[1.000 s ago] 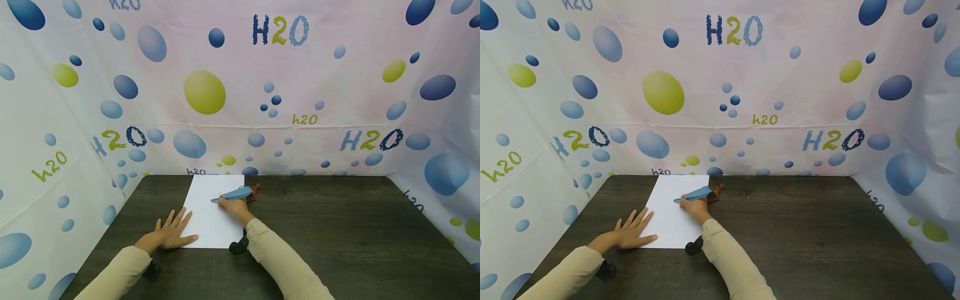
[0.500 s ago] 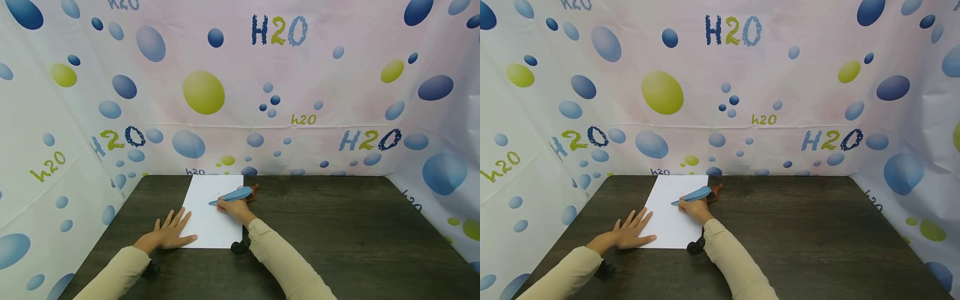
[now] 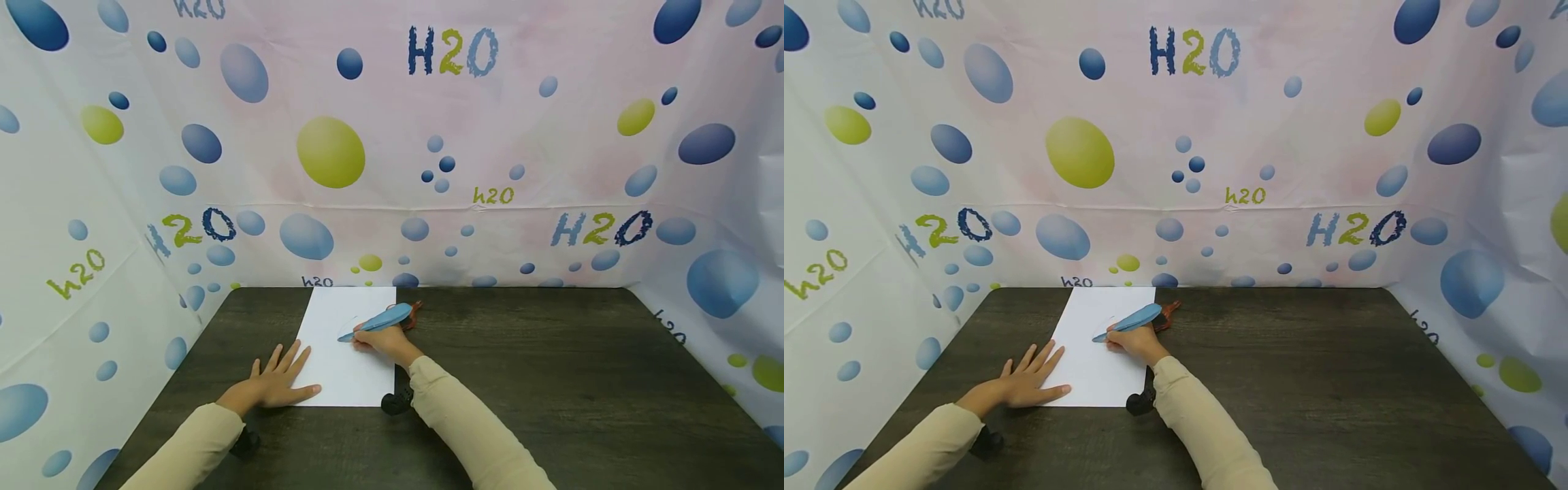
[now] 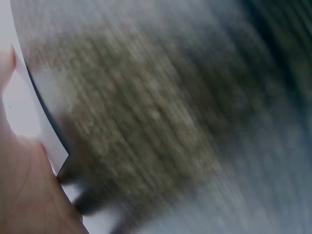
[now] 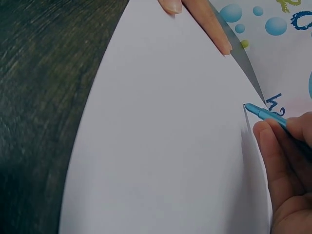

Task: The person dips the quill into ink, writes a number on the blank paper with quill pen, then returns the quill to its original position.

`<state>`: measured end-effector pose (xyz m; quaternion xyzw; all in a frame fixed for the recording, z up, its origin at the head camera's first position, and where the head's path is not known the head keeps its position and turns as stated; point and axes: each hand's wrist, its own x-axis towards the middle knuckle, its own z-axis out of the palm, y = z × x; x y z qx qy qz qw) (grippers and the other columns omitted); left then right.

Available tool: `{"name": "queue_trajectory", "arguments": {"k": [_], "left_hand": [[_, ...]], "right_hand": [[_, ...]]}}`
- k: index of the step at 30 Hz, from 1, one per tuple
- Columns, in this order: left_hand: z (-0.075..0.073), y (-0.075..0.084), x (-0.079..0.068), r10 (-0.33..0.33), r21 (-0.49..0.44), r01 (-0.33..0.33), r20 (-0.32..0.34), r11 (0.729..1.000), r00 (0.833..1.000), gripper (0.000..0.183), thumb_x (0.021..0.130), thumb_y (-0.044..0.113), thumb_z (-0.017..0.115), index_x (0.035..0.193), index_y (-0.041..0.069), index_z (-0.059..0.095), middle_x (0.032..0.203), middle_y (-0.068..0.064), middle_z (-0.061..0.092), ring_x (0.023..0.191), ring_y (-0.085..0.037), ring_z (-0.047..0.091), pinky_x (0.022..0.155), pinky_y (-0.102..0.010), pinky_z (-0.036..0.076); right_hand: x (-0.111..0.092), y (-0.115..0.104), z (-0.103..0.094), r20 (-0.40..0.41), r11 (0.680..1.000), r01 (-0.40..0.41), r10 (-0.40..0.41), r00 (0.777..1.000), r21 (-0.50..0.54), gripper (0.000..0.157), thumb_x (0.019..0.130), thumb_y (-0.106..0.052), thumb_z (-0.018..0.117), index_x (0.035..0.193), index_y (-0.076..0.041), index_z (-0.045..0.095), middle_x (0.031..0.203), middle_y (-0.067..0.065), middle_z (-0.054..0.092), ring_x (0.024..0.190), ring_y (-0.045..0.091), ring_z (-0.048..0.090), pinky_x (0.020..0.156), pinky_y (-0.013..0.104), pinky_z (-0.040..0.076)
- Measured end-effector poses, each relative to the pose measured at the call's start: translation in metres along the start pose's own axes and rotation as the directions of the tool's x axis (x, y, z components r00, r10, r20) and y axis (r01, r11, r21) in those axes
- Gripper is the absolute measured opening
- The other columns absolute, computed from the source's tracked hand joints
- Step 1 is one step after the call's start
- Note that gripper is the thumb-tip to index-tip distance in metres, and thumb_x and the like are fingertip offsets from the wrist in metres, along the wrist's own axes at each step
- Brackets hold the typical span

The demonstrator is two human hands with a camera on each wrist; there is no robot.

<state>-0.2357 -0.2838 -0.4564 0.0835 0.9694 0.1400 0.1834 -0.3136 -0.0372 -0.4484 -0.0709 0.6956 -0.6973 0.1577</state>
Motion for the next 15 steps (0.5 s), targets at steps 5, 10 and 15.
{"name": "queue_trajectory", "arguments": {"k": [5, 10, 15], "left_hand": [[0.001, -0.001, 0.001, 0.0, 0.0, 0.0, -0.004, 1.0, 1.0, 0.104, 0.08, 0.082, 0.04, 0.156, 0.018, 0.007, 0.161, -0.012, -0.008, 0.143, -0.046, -0.013, 0.099, -0.076, -0.011], [0.003, -0.004, 0.004, 0.0, 0.005, 0.0, -0.034, 1.0, 0.999, 0.106, 0.078, 0.084, 0.04, 0.155, 0.017, 0.01, 0.161, -0.013, -0.005, 0.143, -0.047, -0.01, 0.099, -0.077, -0.01], [0.003, -0.003, 0.001, 0.008, 0.003, -0.008, -0.037, 1.0, 0.999, 0.108, 0.077, 0.085, 0.039, 0.155, 0.017, 0.01, 0.161, -0.013, -0.005, 0.143, -0.047, -0.01, 0.099, -0.077, -0.01]], "right_hand": [[-0.003, -0.003, -0.003, 0.057, 0.999, 0.015, -0.014, 0.998, -0.028, 0.032, 0.088, -0.001, 0.067, 0.115, 0.014, 0.059, 0.095, 0.022, 0.071, 0.081, 0.024, 0.072, 0.074, 0.03, 0.058], [-0.003, -0.004, -0.007, 0.111, 1.0, 0.016, -0.014, 0.994, -0.014, 0.054, 0.088, 0.001, 0.066, 0.131, 0.017, 0.037, 0.096, 0.025, 0.07, 0.081, 0.028, 0.072, 0.074, 0.033, 0.058], [-0.001, -0.003, -0.012, 0.17, 0.999, 0.016, -0.009, 0.985, -0.034, 0.026, 0.088, 0.002, 0.065, 0.111, 0.013, 0.061, 0.096, 0.026, 0.07, 0.08, 0.025, 0.072, 0.076, 0.034, 0.057]]}}
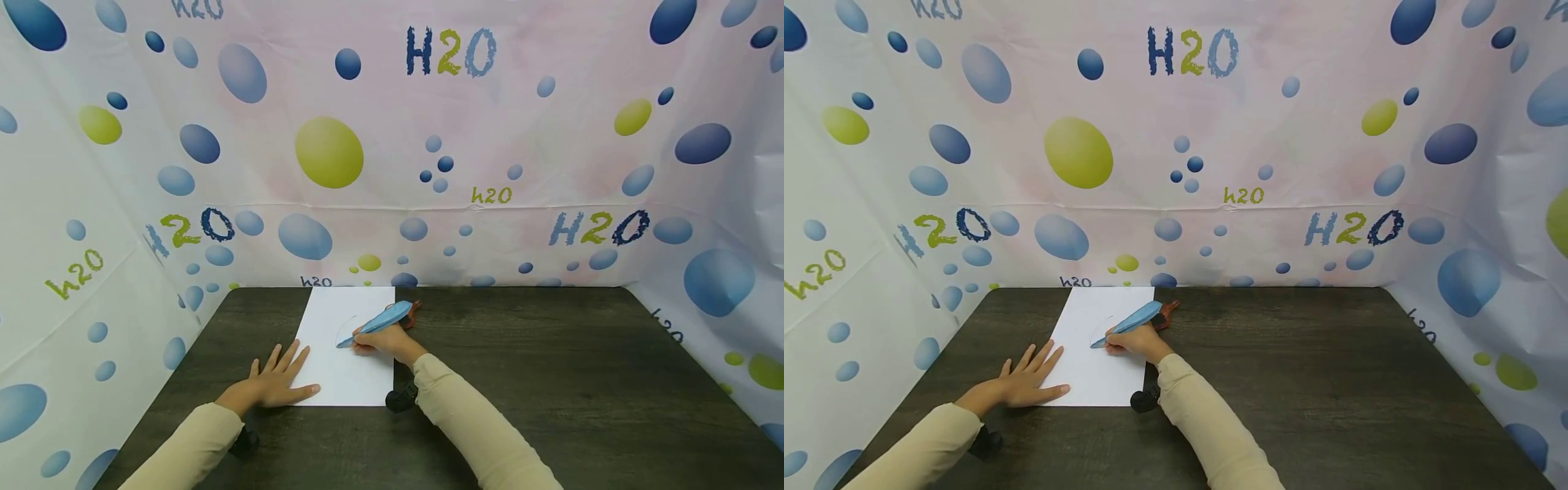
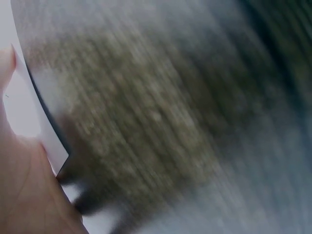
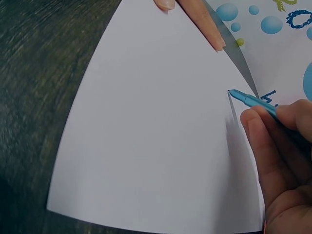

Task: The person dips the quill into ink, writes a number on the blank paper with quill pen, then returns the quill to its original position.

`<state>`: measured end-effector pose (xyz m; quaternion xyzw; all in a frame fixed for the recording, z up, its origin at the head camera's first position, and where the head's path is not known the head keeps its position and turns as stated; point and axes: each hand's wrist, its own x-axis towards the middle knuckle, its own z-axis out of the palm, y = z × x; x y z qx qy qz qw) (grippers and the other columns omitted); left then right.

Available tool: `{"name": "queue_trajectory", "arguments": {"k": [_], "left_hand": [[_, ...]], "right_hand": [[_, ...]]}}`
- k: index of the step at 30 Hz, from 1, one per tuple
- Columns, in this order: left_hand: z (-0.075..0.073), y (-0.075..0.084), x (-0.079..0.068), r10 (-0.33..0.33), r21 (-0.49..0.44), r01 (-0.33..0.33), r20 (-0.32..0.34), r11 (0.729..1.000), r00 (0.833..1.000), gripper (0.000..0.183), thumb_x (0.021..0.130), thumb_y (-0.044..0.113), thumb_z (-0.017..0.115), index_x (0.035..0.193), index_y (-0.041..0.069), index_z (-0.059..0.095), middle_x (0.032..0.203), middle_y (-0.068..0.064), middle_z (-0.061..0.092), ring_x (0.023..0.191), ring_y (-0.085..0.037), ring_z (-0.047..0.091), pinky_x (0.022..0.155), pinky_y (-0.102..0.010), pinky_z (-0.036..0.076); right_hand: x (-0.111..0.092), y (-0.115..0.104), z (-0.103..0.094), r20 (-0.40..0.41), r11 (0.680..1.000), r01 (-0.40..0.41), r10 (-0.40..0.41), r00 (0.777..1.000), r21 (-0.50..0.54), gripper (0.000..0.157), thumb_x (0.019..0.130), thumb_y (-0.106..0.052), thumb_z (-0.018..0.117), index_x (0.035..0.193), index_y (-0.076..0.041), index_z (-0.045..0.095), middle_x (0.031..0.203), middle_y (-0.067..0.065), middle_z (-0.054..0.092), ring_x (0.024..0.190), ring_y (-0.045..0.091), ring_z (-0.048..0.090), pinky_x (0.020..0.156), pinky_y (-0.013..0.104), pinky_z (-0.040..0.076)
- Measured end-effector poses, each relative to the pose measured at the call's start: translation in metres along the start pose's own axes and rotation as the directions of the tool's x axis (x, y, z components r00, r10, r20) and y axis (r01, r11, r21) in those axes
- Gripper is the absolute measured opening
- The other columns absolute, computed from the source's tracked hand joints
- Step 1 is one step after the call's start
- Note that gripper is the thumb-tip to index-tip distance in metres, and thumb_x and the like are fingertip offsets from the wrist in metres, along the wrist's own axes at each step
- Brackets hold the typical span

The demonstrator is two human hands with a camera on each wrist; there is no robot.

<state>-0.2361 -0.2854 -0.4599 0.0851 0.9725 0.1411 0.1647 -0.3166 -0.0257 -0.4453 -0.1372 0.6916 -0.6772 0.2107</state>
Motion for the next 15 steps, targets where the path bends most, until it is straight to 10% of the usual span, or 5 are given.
{"name": "queue_trajectory", "arguments": {"k": [15], "left_hand": [[-0.007, 0.009, -0.008, 0.005, 0.004, -0.005, 0.03, 1.0, 1.0, 0.102, 0.081, 0.08, 0.04, 0.156, 0.019, 0.007, 0.161, -0.013, -0.007, 0.143, -0.048, -0.01, 0.099, -0.077, -0.009]], "right_hand": [[-0.004, -0.005, -0.012, 0.152, 0.993, 0.01, 0.007, 0.988, -0.114, 0.021, 0.089, 0.0, 0.064, 0.107, 0.012, 0.067, 0.093, 0.022, 0.072, 0.081, 0.022, 0.072, 0.076, 0.032, 0.057]]}}
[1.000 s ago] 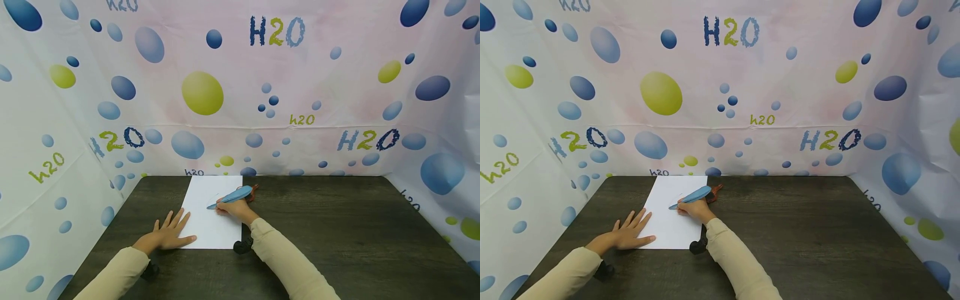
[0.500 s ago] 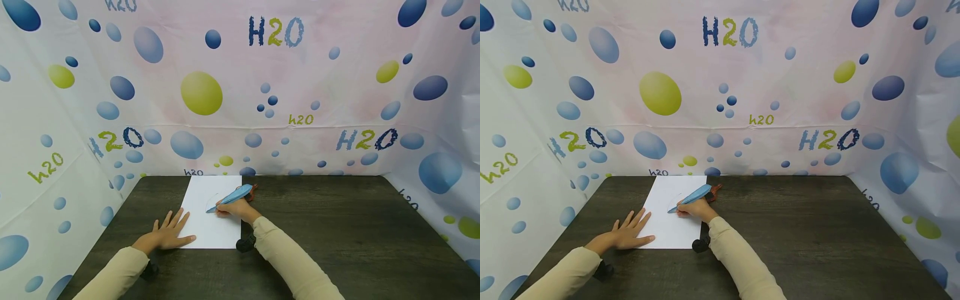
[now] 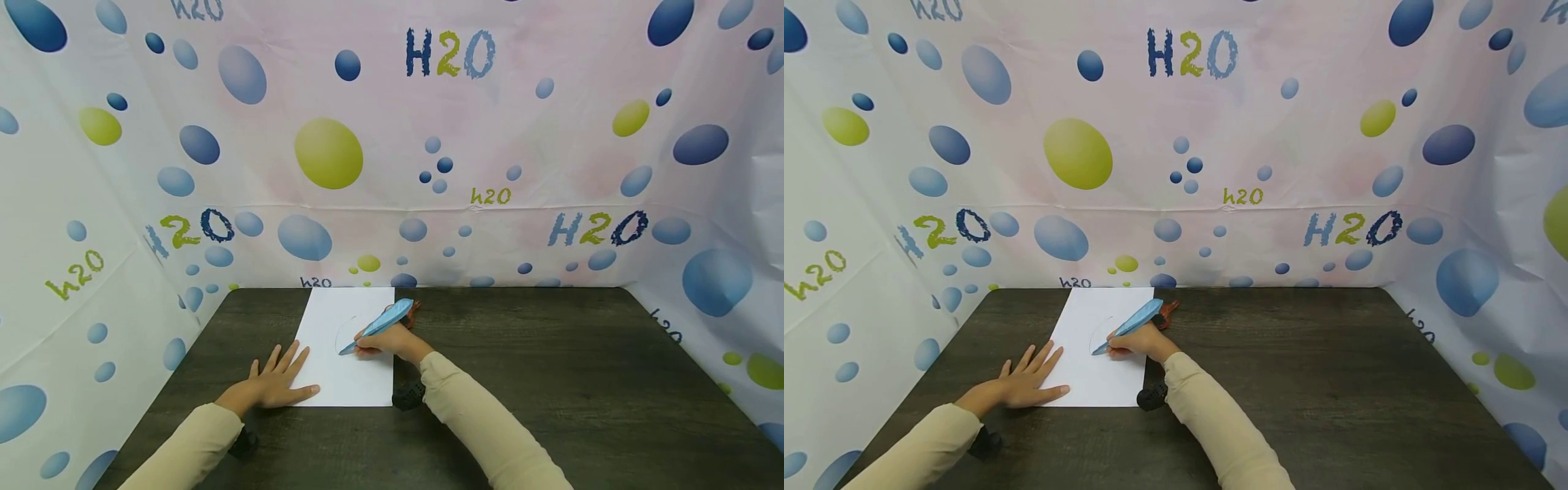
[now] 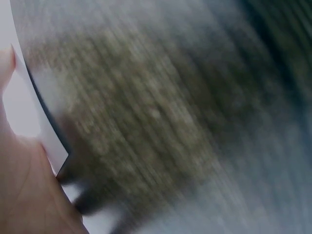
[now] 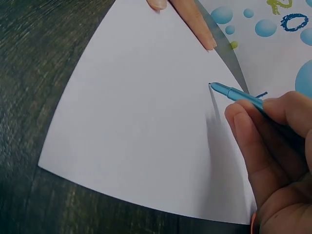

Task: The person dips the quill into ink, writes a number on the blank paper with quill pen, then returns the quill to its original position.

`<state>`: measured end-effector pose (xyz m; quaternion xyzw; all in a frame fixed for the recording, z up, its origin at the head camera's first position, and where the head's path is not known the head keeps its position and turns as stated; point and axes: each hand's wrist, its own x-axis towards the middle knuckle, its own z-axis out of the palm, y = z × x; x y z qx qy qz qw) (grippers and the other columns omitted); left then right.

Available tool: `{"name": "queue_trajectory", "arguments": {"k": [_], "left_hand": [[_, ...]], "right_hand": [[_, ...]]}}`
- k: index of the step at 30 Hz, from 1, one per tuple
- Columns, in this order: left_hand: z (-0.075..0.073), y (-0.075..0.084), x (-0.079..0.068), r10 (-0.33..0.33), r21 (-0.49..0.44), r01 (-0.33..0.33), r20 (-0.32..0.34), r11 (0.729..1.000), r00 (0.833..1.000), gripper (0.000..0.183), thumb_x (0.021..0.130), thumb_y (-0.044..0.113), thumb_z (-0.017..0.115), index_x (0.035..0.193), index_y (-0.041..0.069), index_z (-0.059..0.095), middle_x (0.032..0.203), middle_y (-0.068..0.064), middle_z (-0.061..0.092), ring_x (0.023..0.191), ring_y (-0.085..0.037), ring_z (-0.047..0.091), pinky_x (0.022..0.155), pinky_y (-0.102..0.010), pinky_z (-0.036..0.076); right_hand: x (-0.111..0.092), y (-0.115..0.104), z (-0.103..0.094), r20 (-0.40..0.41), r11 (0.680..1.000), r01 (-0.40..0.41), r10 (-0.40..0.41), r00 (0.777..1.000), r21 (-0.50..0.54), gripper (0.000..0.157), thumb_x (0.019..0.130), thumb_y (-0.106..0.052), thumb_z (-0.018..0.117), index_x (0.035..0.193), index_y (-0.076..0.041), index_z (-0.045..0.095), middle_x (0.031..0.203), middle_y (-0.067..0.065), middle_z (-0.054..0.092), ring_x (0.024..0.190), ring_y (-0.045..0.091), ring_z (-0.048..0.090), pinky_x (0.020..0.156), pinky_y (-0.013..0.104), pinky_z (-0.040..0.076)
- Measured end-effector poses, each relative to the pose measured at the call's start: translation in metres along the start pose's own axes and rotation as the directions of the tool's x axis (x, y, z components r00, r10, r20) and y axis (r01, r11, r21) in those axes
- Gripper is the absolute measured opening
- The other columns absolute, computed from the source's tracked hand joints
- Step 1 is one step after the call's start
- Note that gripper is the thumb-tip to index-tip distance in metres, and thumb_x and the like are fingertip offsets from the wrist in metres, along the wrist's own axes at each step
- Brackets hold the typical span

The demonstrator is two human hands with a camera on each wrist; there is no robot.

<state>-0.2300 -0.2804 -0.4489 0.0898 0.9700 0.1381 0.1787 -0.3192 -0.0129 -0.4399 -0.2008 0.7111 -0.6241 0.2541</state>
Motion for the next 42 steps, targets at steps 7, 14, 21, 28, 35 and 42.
{"name": "queue_trajectory", "arguments": {"k": [7, 14, 21, 28, 35, 42], "left_hand": [[-0.005, 0.006, -0.004, -0.005, -0.015, 0.005, 0.011, 1.0, 1.0, 0.099, 0.084, 0.075, 0.045, 0.155, 0.015, 0.008, 0.161, -0.016, -0.005, 0.142, -0.049, -0.009, 0.099, -0.077, -0.009], [-0.007, 0.008, -0.007, 0.003, -0.02, -0.003, 0.024, 1.0, 1.0, 0.096, 0.086, 0.072, 0.044, 0.156, 0.017, 0.006, 0.16, -0.016, -0.006, 0.142, -0.049, -0.01, 0.098, -0.077, -0.011], [0.002, -0.005, 0.004, 0.002, -0.018, -0.002, -0.008, 1.0, 1.0, 0.101, 0.082, 0.079, 0.042, 0.156, 0.018, 0.008, 0.161, -0.013, -0.007, 0.143, -0.046, -0.012, 0.099, -0.076, -0.011], [0.006, -0.012, 0.008, 0.014, -0.027, -0.015, -0.024, 1.0, 1.0, 0.106, 0.079, 0.083, 0.04, 0.156, 0.019, 0.008, 0.161, -0.013, -0.006, 0.143, -0.046, -0.012, 0.098, -0.076, -0.012], [-0.001, -0.002, 0.0, 0.005, -0.023, -0.005, 0.014, 1.0, 1.0, 0.103, 0.082, 0.079, 0.042, 0.156, 0.018, 0.006, 0.161, -0.013, -0.008, 0.143, -0.046, -0.013, 0.099, -0.076, -0.012], [-0.003, 0.002, -0.003, 0.012, -0.034, -0.011, 0.022, 0.999, 1.0, 0.102, 0.083, 0.077, 0.043, 0.156, 0.017, 0.005, 0.161, -0.014, -0.009, 0.142, -0.047, -0.014, 0.098, -0.076, -0.012]], "right_hand": [[-0.003, -0.006, -0.004, 0.027, 0.996, -0.027, 0.029, 0.999, -0.08, 0.02, 0.09, -0.001, 0.064, 0.106, 0.011, 0.068, 0.093, 0.02, 0.072, 0.076, 0.014, 0.07, 0.077, 0.033, 0.057], [-0.007, -0.012, -0.008, 0.052, 0.99, -0.034, 0.041, 0.998, -0.135, 0.021, 0.09, -0.001, 0.064, 0.106, 0.011, 0.068, 0.091, 0.018, 0.073, 0.072, 0.01, 0.068, 0.078, 0.035, 0.057], [-0.011, -0.017, -0.013, 0.062, 0.989, -0.049, 0.058, 0.996, -0.142, 0.021, 0.09, -0.001, 0.063, 0.106, 0.011, 0.067, 0.089, 0.019, 0.073, 0.071, 0.011, 0.069, 0.078, 0.035, 0.057], [-0.013, -0.018, -0.02, 0.052, 0.984, -0.042, 0.052, 0.997, -0.173, 0.02, 0.09, -0.001, 0.063, 0.105, 0.012, 0.067, 0.089, 0.02, 0.072, 0.074, 0.016, 0.071, 0.077, 0.035, 0.057], [-0.011, -0.015, -0.026, 0.017, 0.987, -0.007, 0.009, 1.0, -0.159, 0.019, 0.089, 0.003, 0.062, 0.103, 0.017, 0.065, 0.089, 0.025, 0.071, 0.075, 0.025, 0.072, 0.076, 0.04, 0.057], [-0.012, -0.012, -0.027, -0.08, 0.992, -0.026, 0.017, 0.997, -0.12, 0.019, 0.087, 0.003, 0.064, 0.101, 0.016, 0.065, 0.087, 0.025, 0.071, 0.075, 0.028, 0.072, 0.073, 0.038, 0.058]]}}
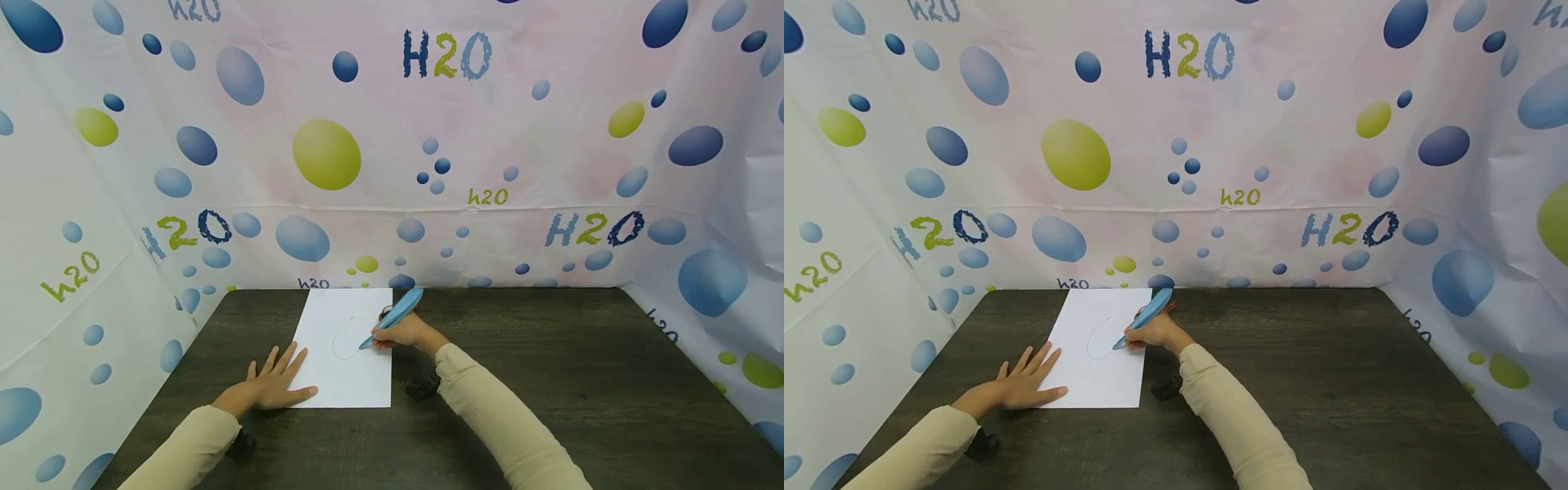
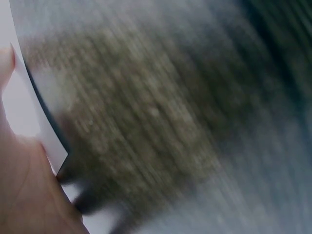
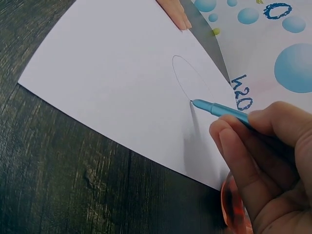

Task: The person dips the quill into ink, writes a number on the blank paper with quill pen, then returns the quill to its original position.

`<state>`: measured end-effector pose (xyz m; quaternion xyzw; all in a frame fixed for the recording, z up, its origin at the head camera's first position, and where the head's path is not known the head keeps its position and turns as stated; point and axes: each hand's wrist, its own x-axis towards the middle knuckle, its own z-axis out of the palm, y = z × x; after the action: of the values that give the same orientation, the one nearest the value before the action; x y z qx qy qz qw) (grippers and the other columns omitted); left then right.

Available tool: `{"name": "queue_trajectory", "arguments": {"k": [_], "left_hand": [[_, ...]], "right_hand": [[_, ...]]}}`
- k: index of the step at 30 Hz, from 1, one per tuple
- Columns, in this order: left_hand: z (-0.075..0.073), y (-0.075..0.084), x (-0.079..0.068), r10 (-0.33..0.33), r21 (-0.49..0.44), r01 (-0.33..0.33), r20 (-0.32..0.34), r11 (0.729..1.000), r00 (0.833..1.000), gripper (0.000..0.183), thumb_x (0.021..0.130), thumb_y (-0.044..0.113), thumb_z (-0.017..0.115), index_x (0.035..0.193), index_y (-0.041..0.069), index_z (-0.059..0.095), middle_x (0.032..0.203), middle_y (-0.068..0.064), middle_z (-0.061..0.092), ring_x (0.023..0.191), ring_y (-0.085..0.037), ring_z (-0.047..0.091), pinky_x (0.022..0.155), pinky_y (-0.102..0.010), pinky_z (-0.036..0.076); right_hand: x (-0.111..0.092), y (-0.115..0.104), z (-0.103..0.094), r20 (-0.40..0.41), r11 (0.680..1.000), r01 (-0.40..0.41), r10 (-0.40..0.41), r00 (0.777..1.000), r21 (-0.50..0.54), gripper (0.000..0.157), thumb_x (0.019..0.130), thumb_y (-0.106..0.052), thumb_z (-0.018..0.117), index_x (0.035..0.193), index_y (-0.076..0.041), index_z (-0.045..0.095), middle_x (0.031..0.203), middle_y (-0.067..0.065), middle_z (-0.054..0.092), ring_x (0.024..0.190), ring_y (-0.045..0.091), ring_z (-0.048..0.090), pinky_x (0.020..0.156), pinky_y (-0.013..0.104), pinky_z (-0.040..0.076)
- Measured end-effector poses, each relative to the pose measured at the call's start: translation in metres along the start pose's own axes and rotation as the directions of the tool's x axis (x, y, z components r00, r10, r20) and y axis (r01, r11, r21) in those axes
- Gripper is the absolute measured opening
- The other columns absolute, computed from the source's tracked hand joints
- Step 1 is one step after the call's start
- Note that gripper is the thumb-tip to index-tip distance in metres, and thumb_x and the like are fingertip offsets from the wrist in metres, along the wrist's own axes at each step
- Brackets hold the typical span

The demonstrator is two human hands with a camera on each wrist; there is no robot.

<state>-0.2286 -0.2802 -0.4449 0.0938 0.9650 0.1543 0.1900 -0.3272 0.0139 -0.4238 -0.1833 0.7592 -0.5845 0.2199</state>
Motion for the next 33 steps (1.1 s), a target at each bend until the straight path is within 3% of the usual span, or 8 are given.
{"name": "queue_trajectory", "arguments": {"k": [9, 17, 21, 33], "left_hand": [[0.004, -0.004, 0.003, 0.01, -0.006, -0.01, -0.014, 1.0, 1.0, 0.102, 0.082, 0.079, 0.041, 0.156, 0.02, 0.004, 0.161, -0.012, -0.01, 0.143, -0.045, -0.014, 0.099, -0.076, -0.012], [-0.004, 0.006, -0.006, 0.01, -0.008, -0.01, -0.008, 1.0, 1.0, 0.097, 0.087, 0.07, 0.047, 0.155, 0.013, 0.008, 0.16, -0.018, -0.005, 0.141, -0.05, -0.01, 0.097, -0.077, -0.012], [-0.004, 0.008, -0.006, 0.005, 0.002, -0.005, -0.012, 1.0, 1.0, 0.095, 0.088, 0.067, 0.048, 0.155, 0.012, 0.009, 0.16, -0.018, -0.005, 0.141, -0.05, -0.01, 0.098, -0.077, -0.01], [-0.002, 0.007, -0.005, 0.001, 0.014, 0.0, -0.031, 1.0, 1.0, 0.094, 0.088, 0.066, 0.049, 0.155, 0.012, 0.011, 0.16, -0.018, -0.003, 0.141, -0.051, -0.007, 0.098, -0.078, -0.007]], "right_hand": [[0.004, 0.004, 0.002, -0.12, 1.0, -0.008, 0.011, 0.993, 0.029, 0.016, 0.085, 0.003, 0.066, 0.098, 0.014, 0.067, 0.086, 0.023, 0.071, 0.07, 0.02, 0.071, 0.072, 0.036, 0.058], [0.005, 0.004, 0.009, -0.2, 0.997, 0.011, 0.004, 0.98, 0.071, 0.015, 0.084, 0.006, 0.065, 0.097, 0.013, 0.064, 0.094, 0.025, 0.07, 0.083, 0.032, 0.072, 0.075, 0.04, 0.058], [0.006, 0.004, 0.013, -0.239, 0.995, 0.002, 0.021, 0.971, 0.099, 0.015, 0.084, 0.006, 0.066, 0.098, 0.01, 0.062, 0.095, 0.022, 0.07, 0.083, 0.031, 0.072, 0.073, 0.037, 0.058], [0.013, 0.01, 0.02, -0.257, 0.995, 0.026, 0.001, 0.966, 0.101, 0.01, 0.085, 0.001, 0.067, 0.093, 0.007, 0.065, 0.089, 0.018, 0.072, 0.077, 0.024, 0.072, 0.071, 0.033, 0.058]]}}
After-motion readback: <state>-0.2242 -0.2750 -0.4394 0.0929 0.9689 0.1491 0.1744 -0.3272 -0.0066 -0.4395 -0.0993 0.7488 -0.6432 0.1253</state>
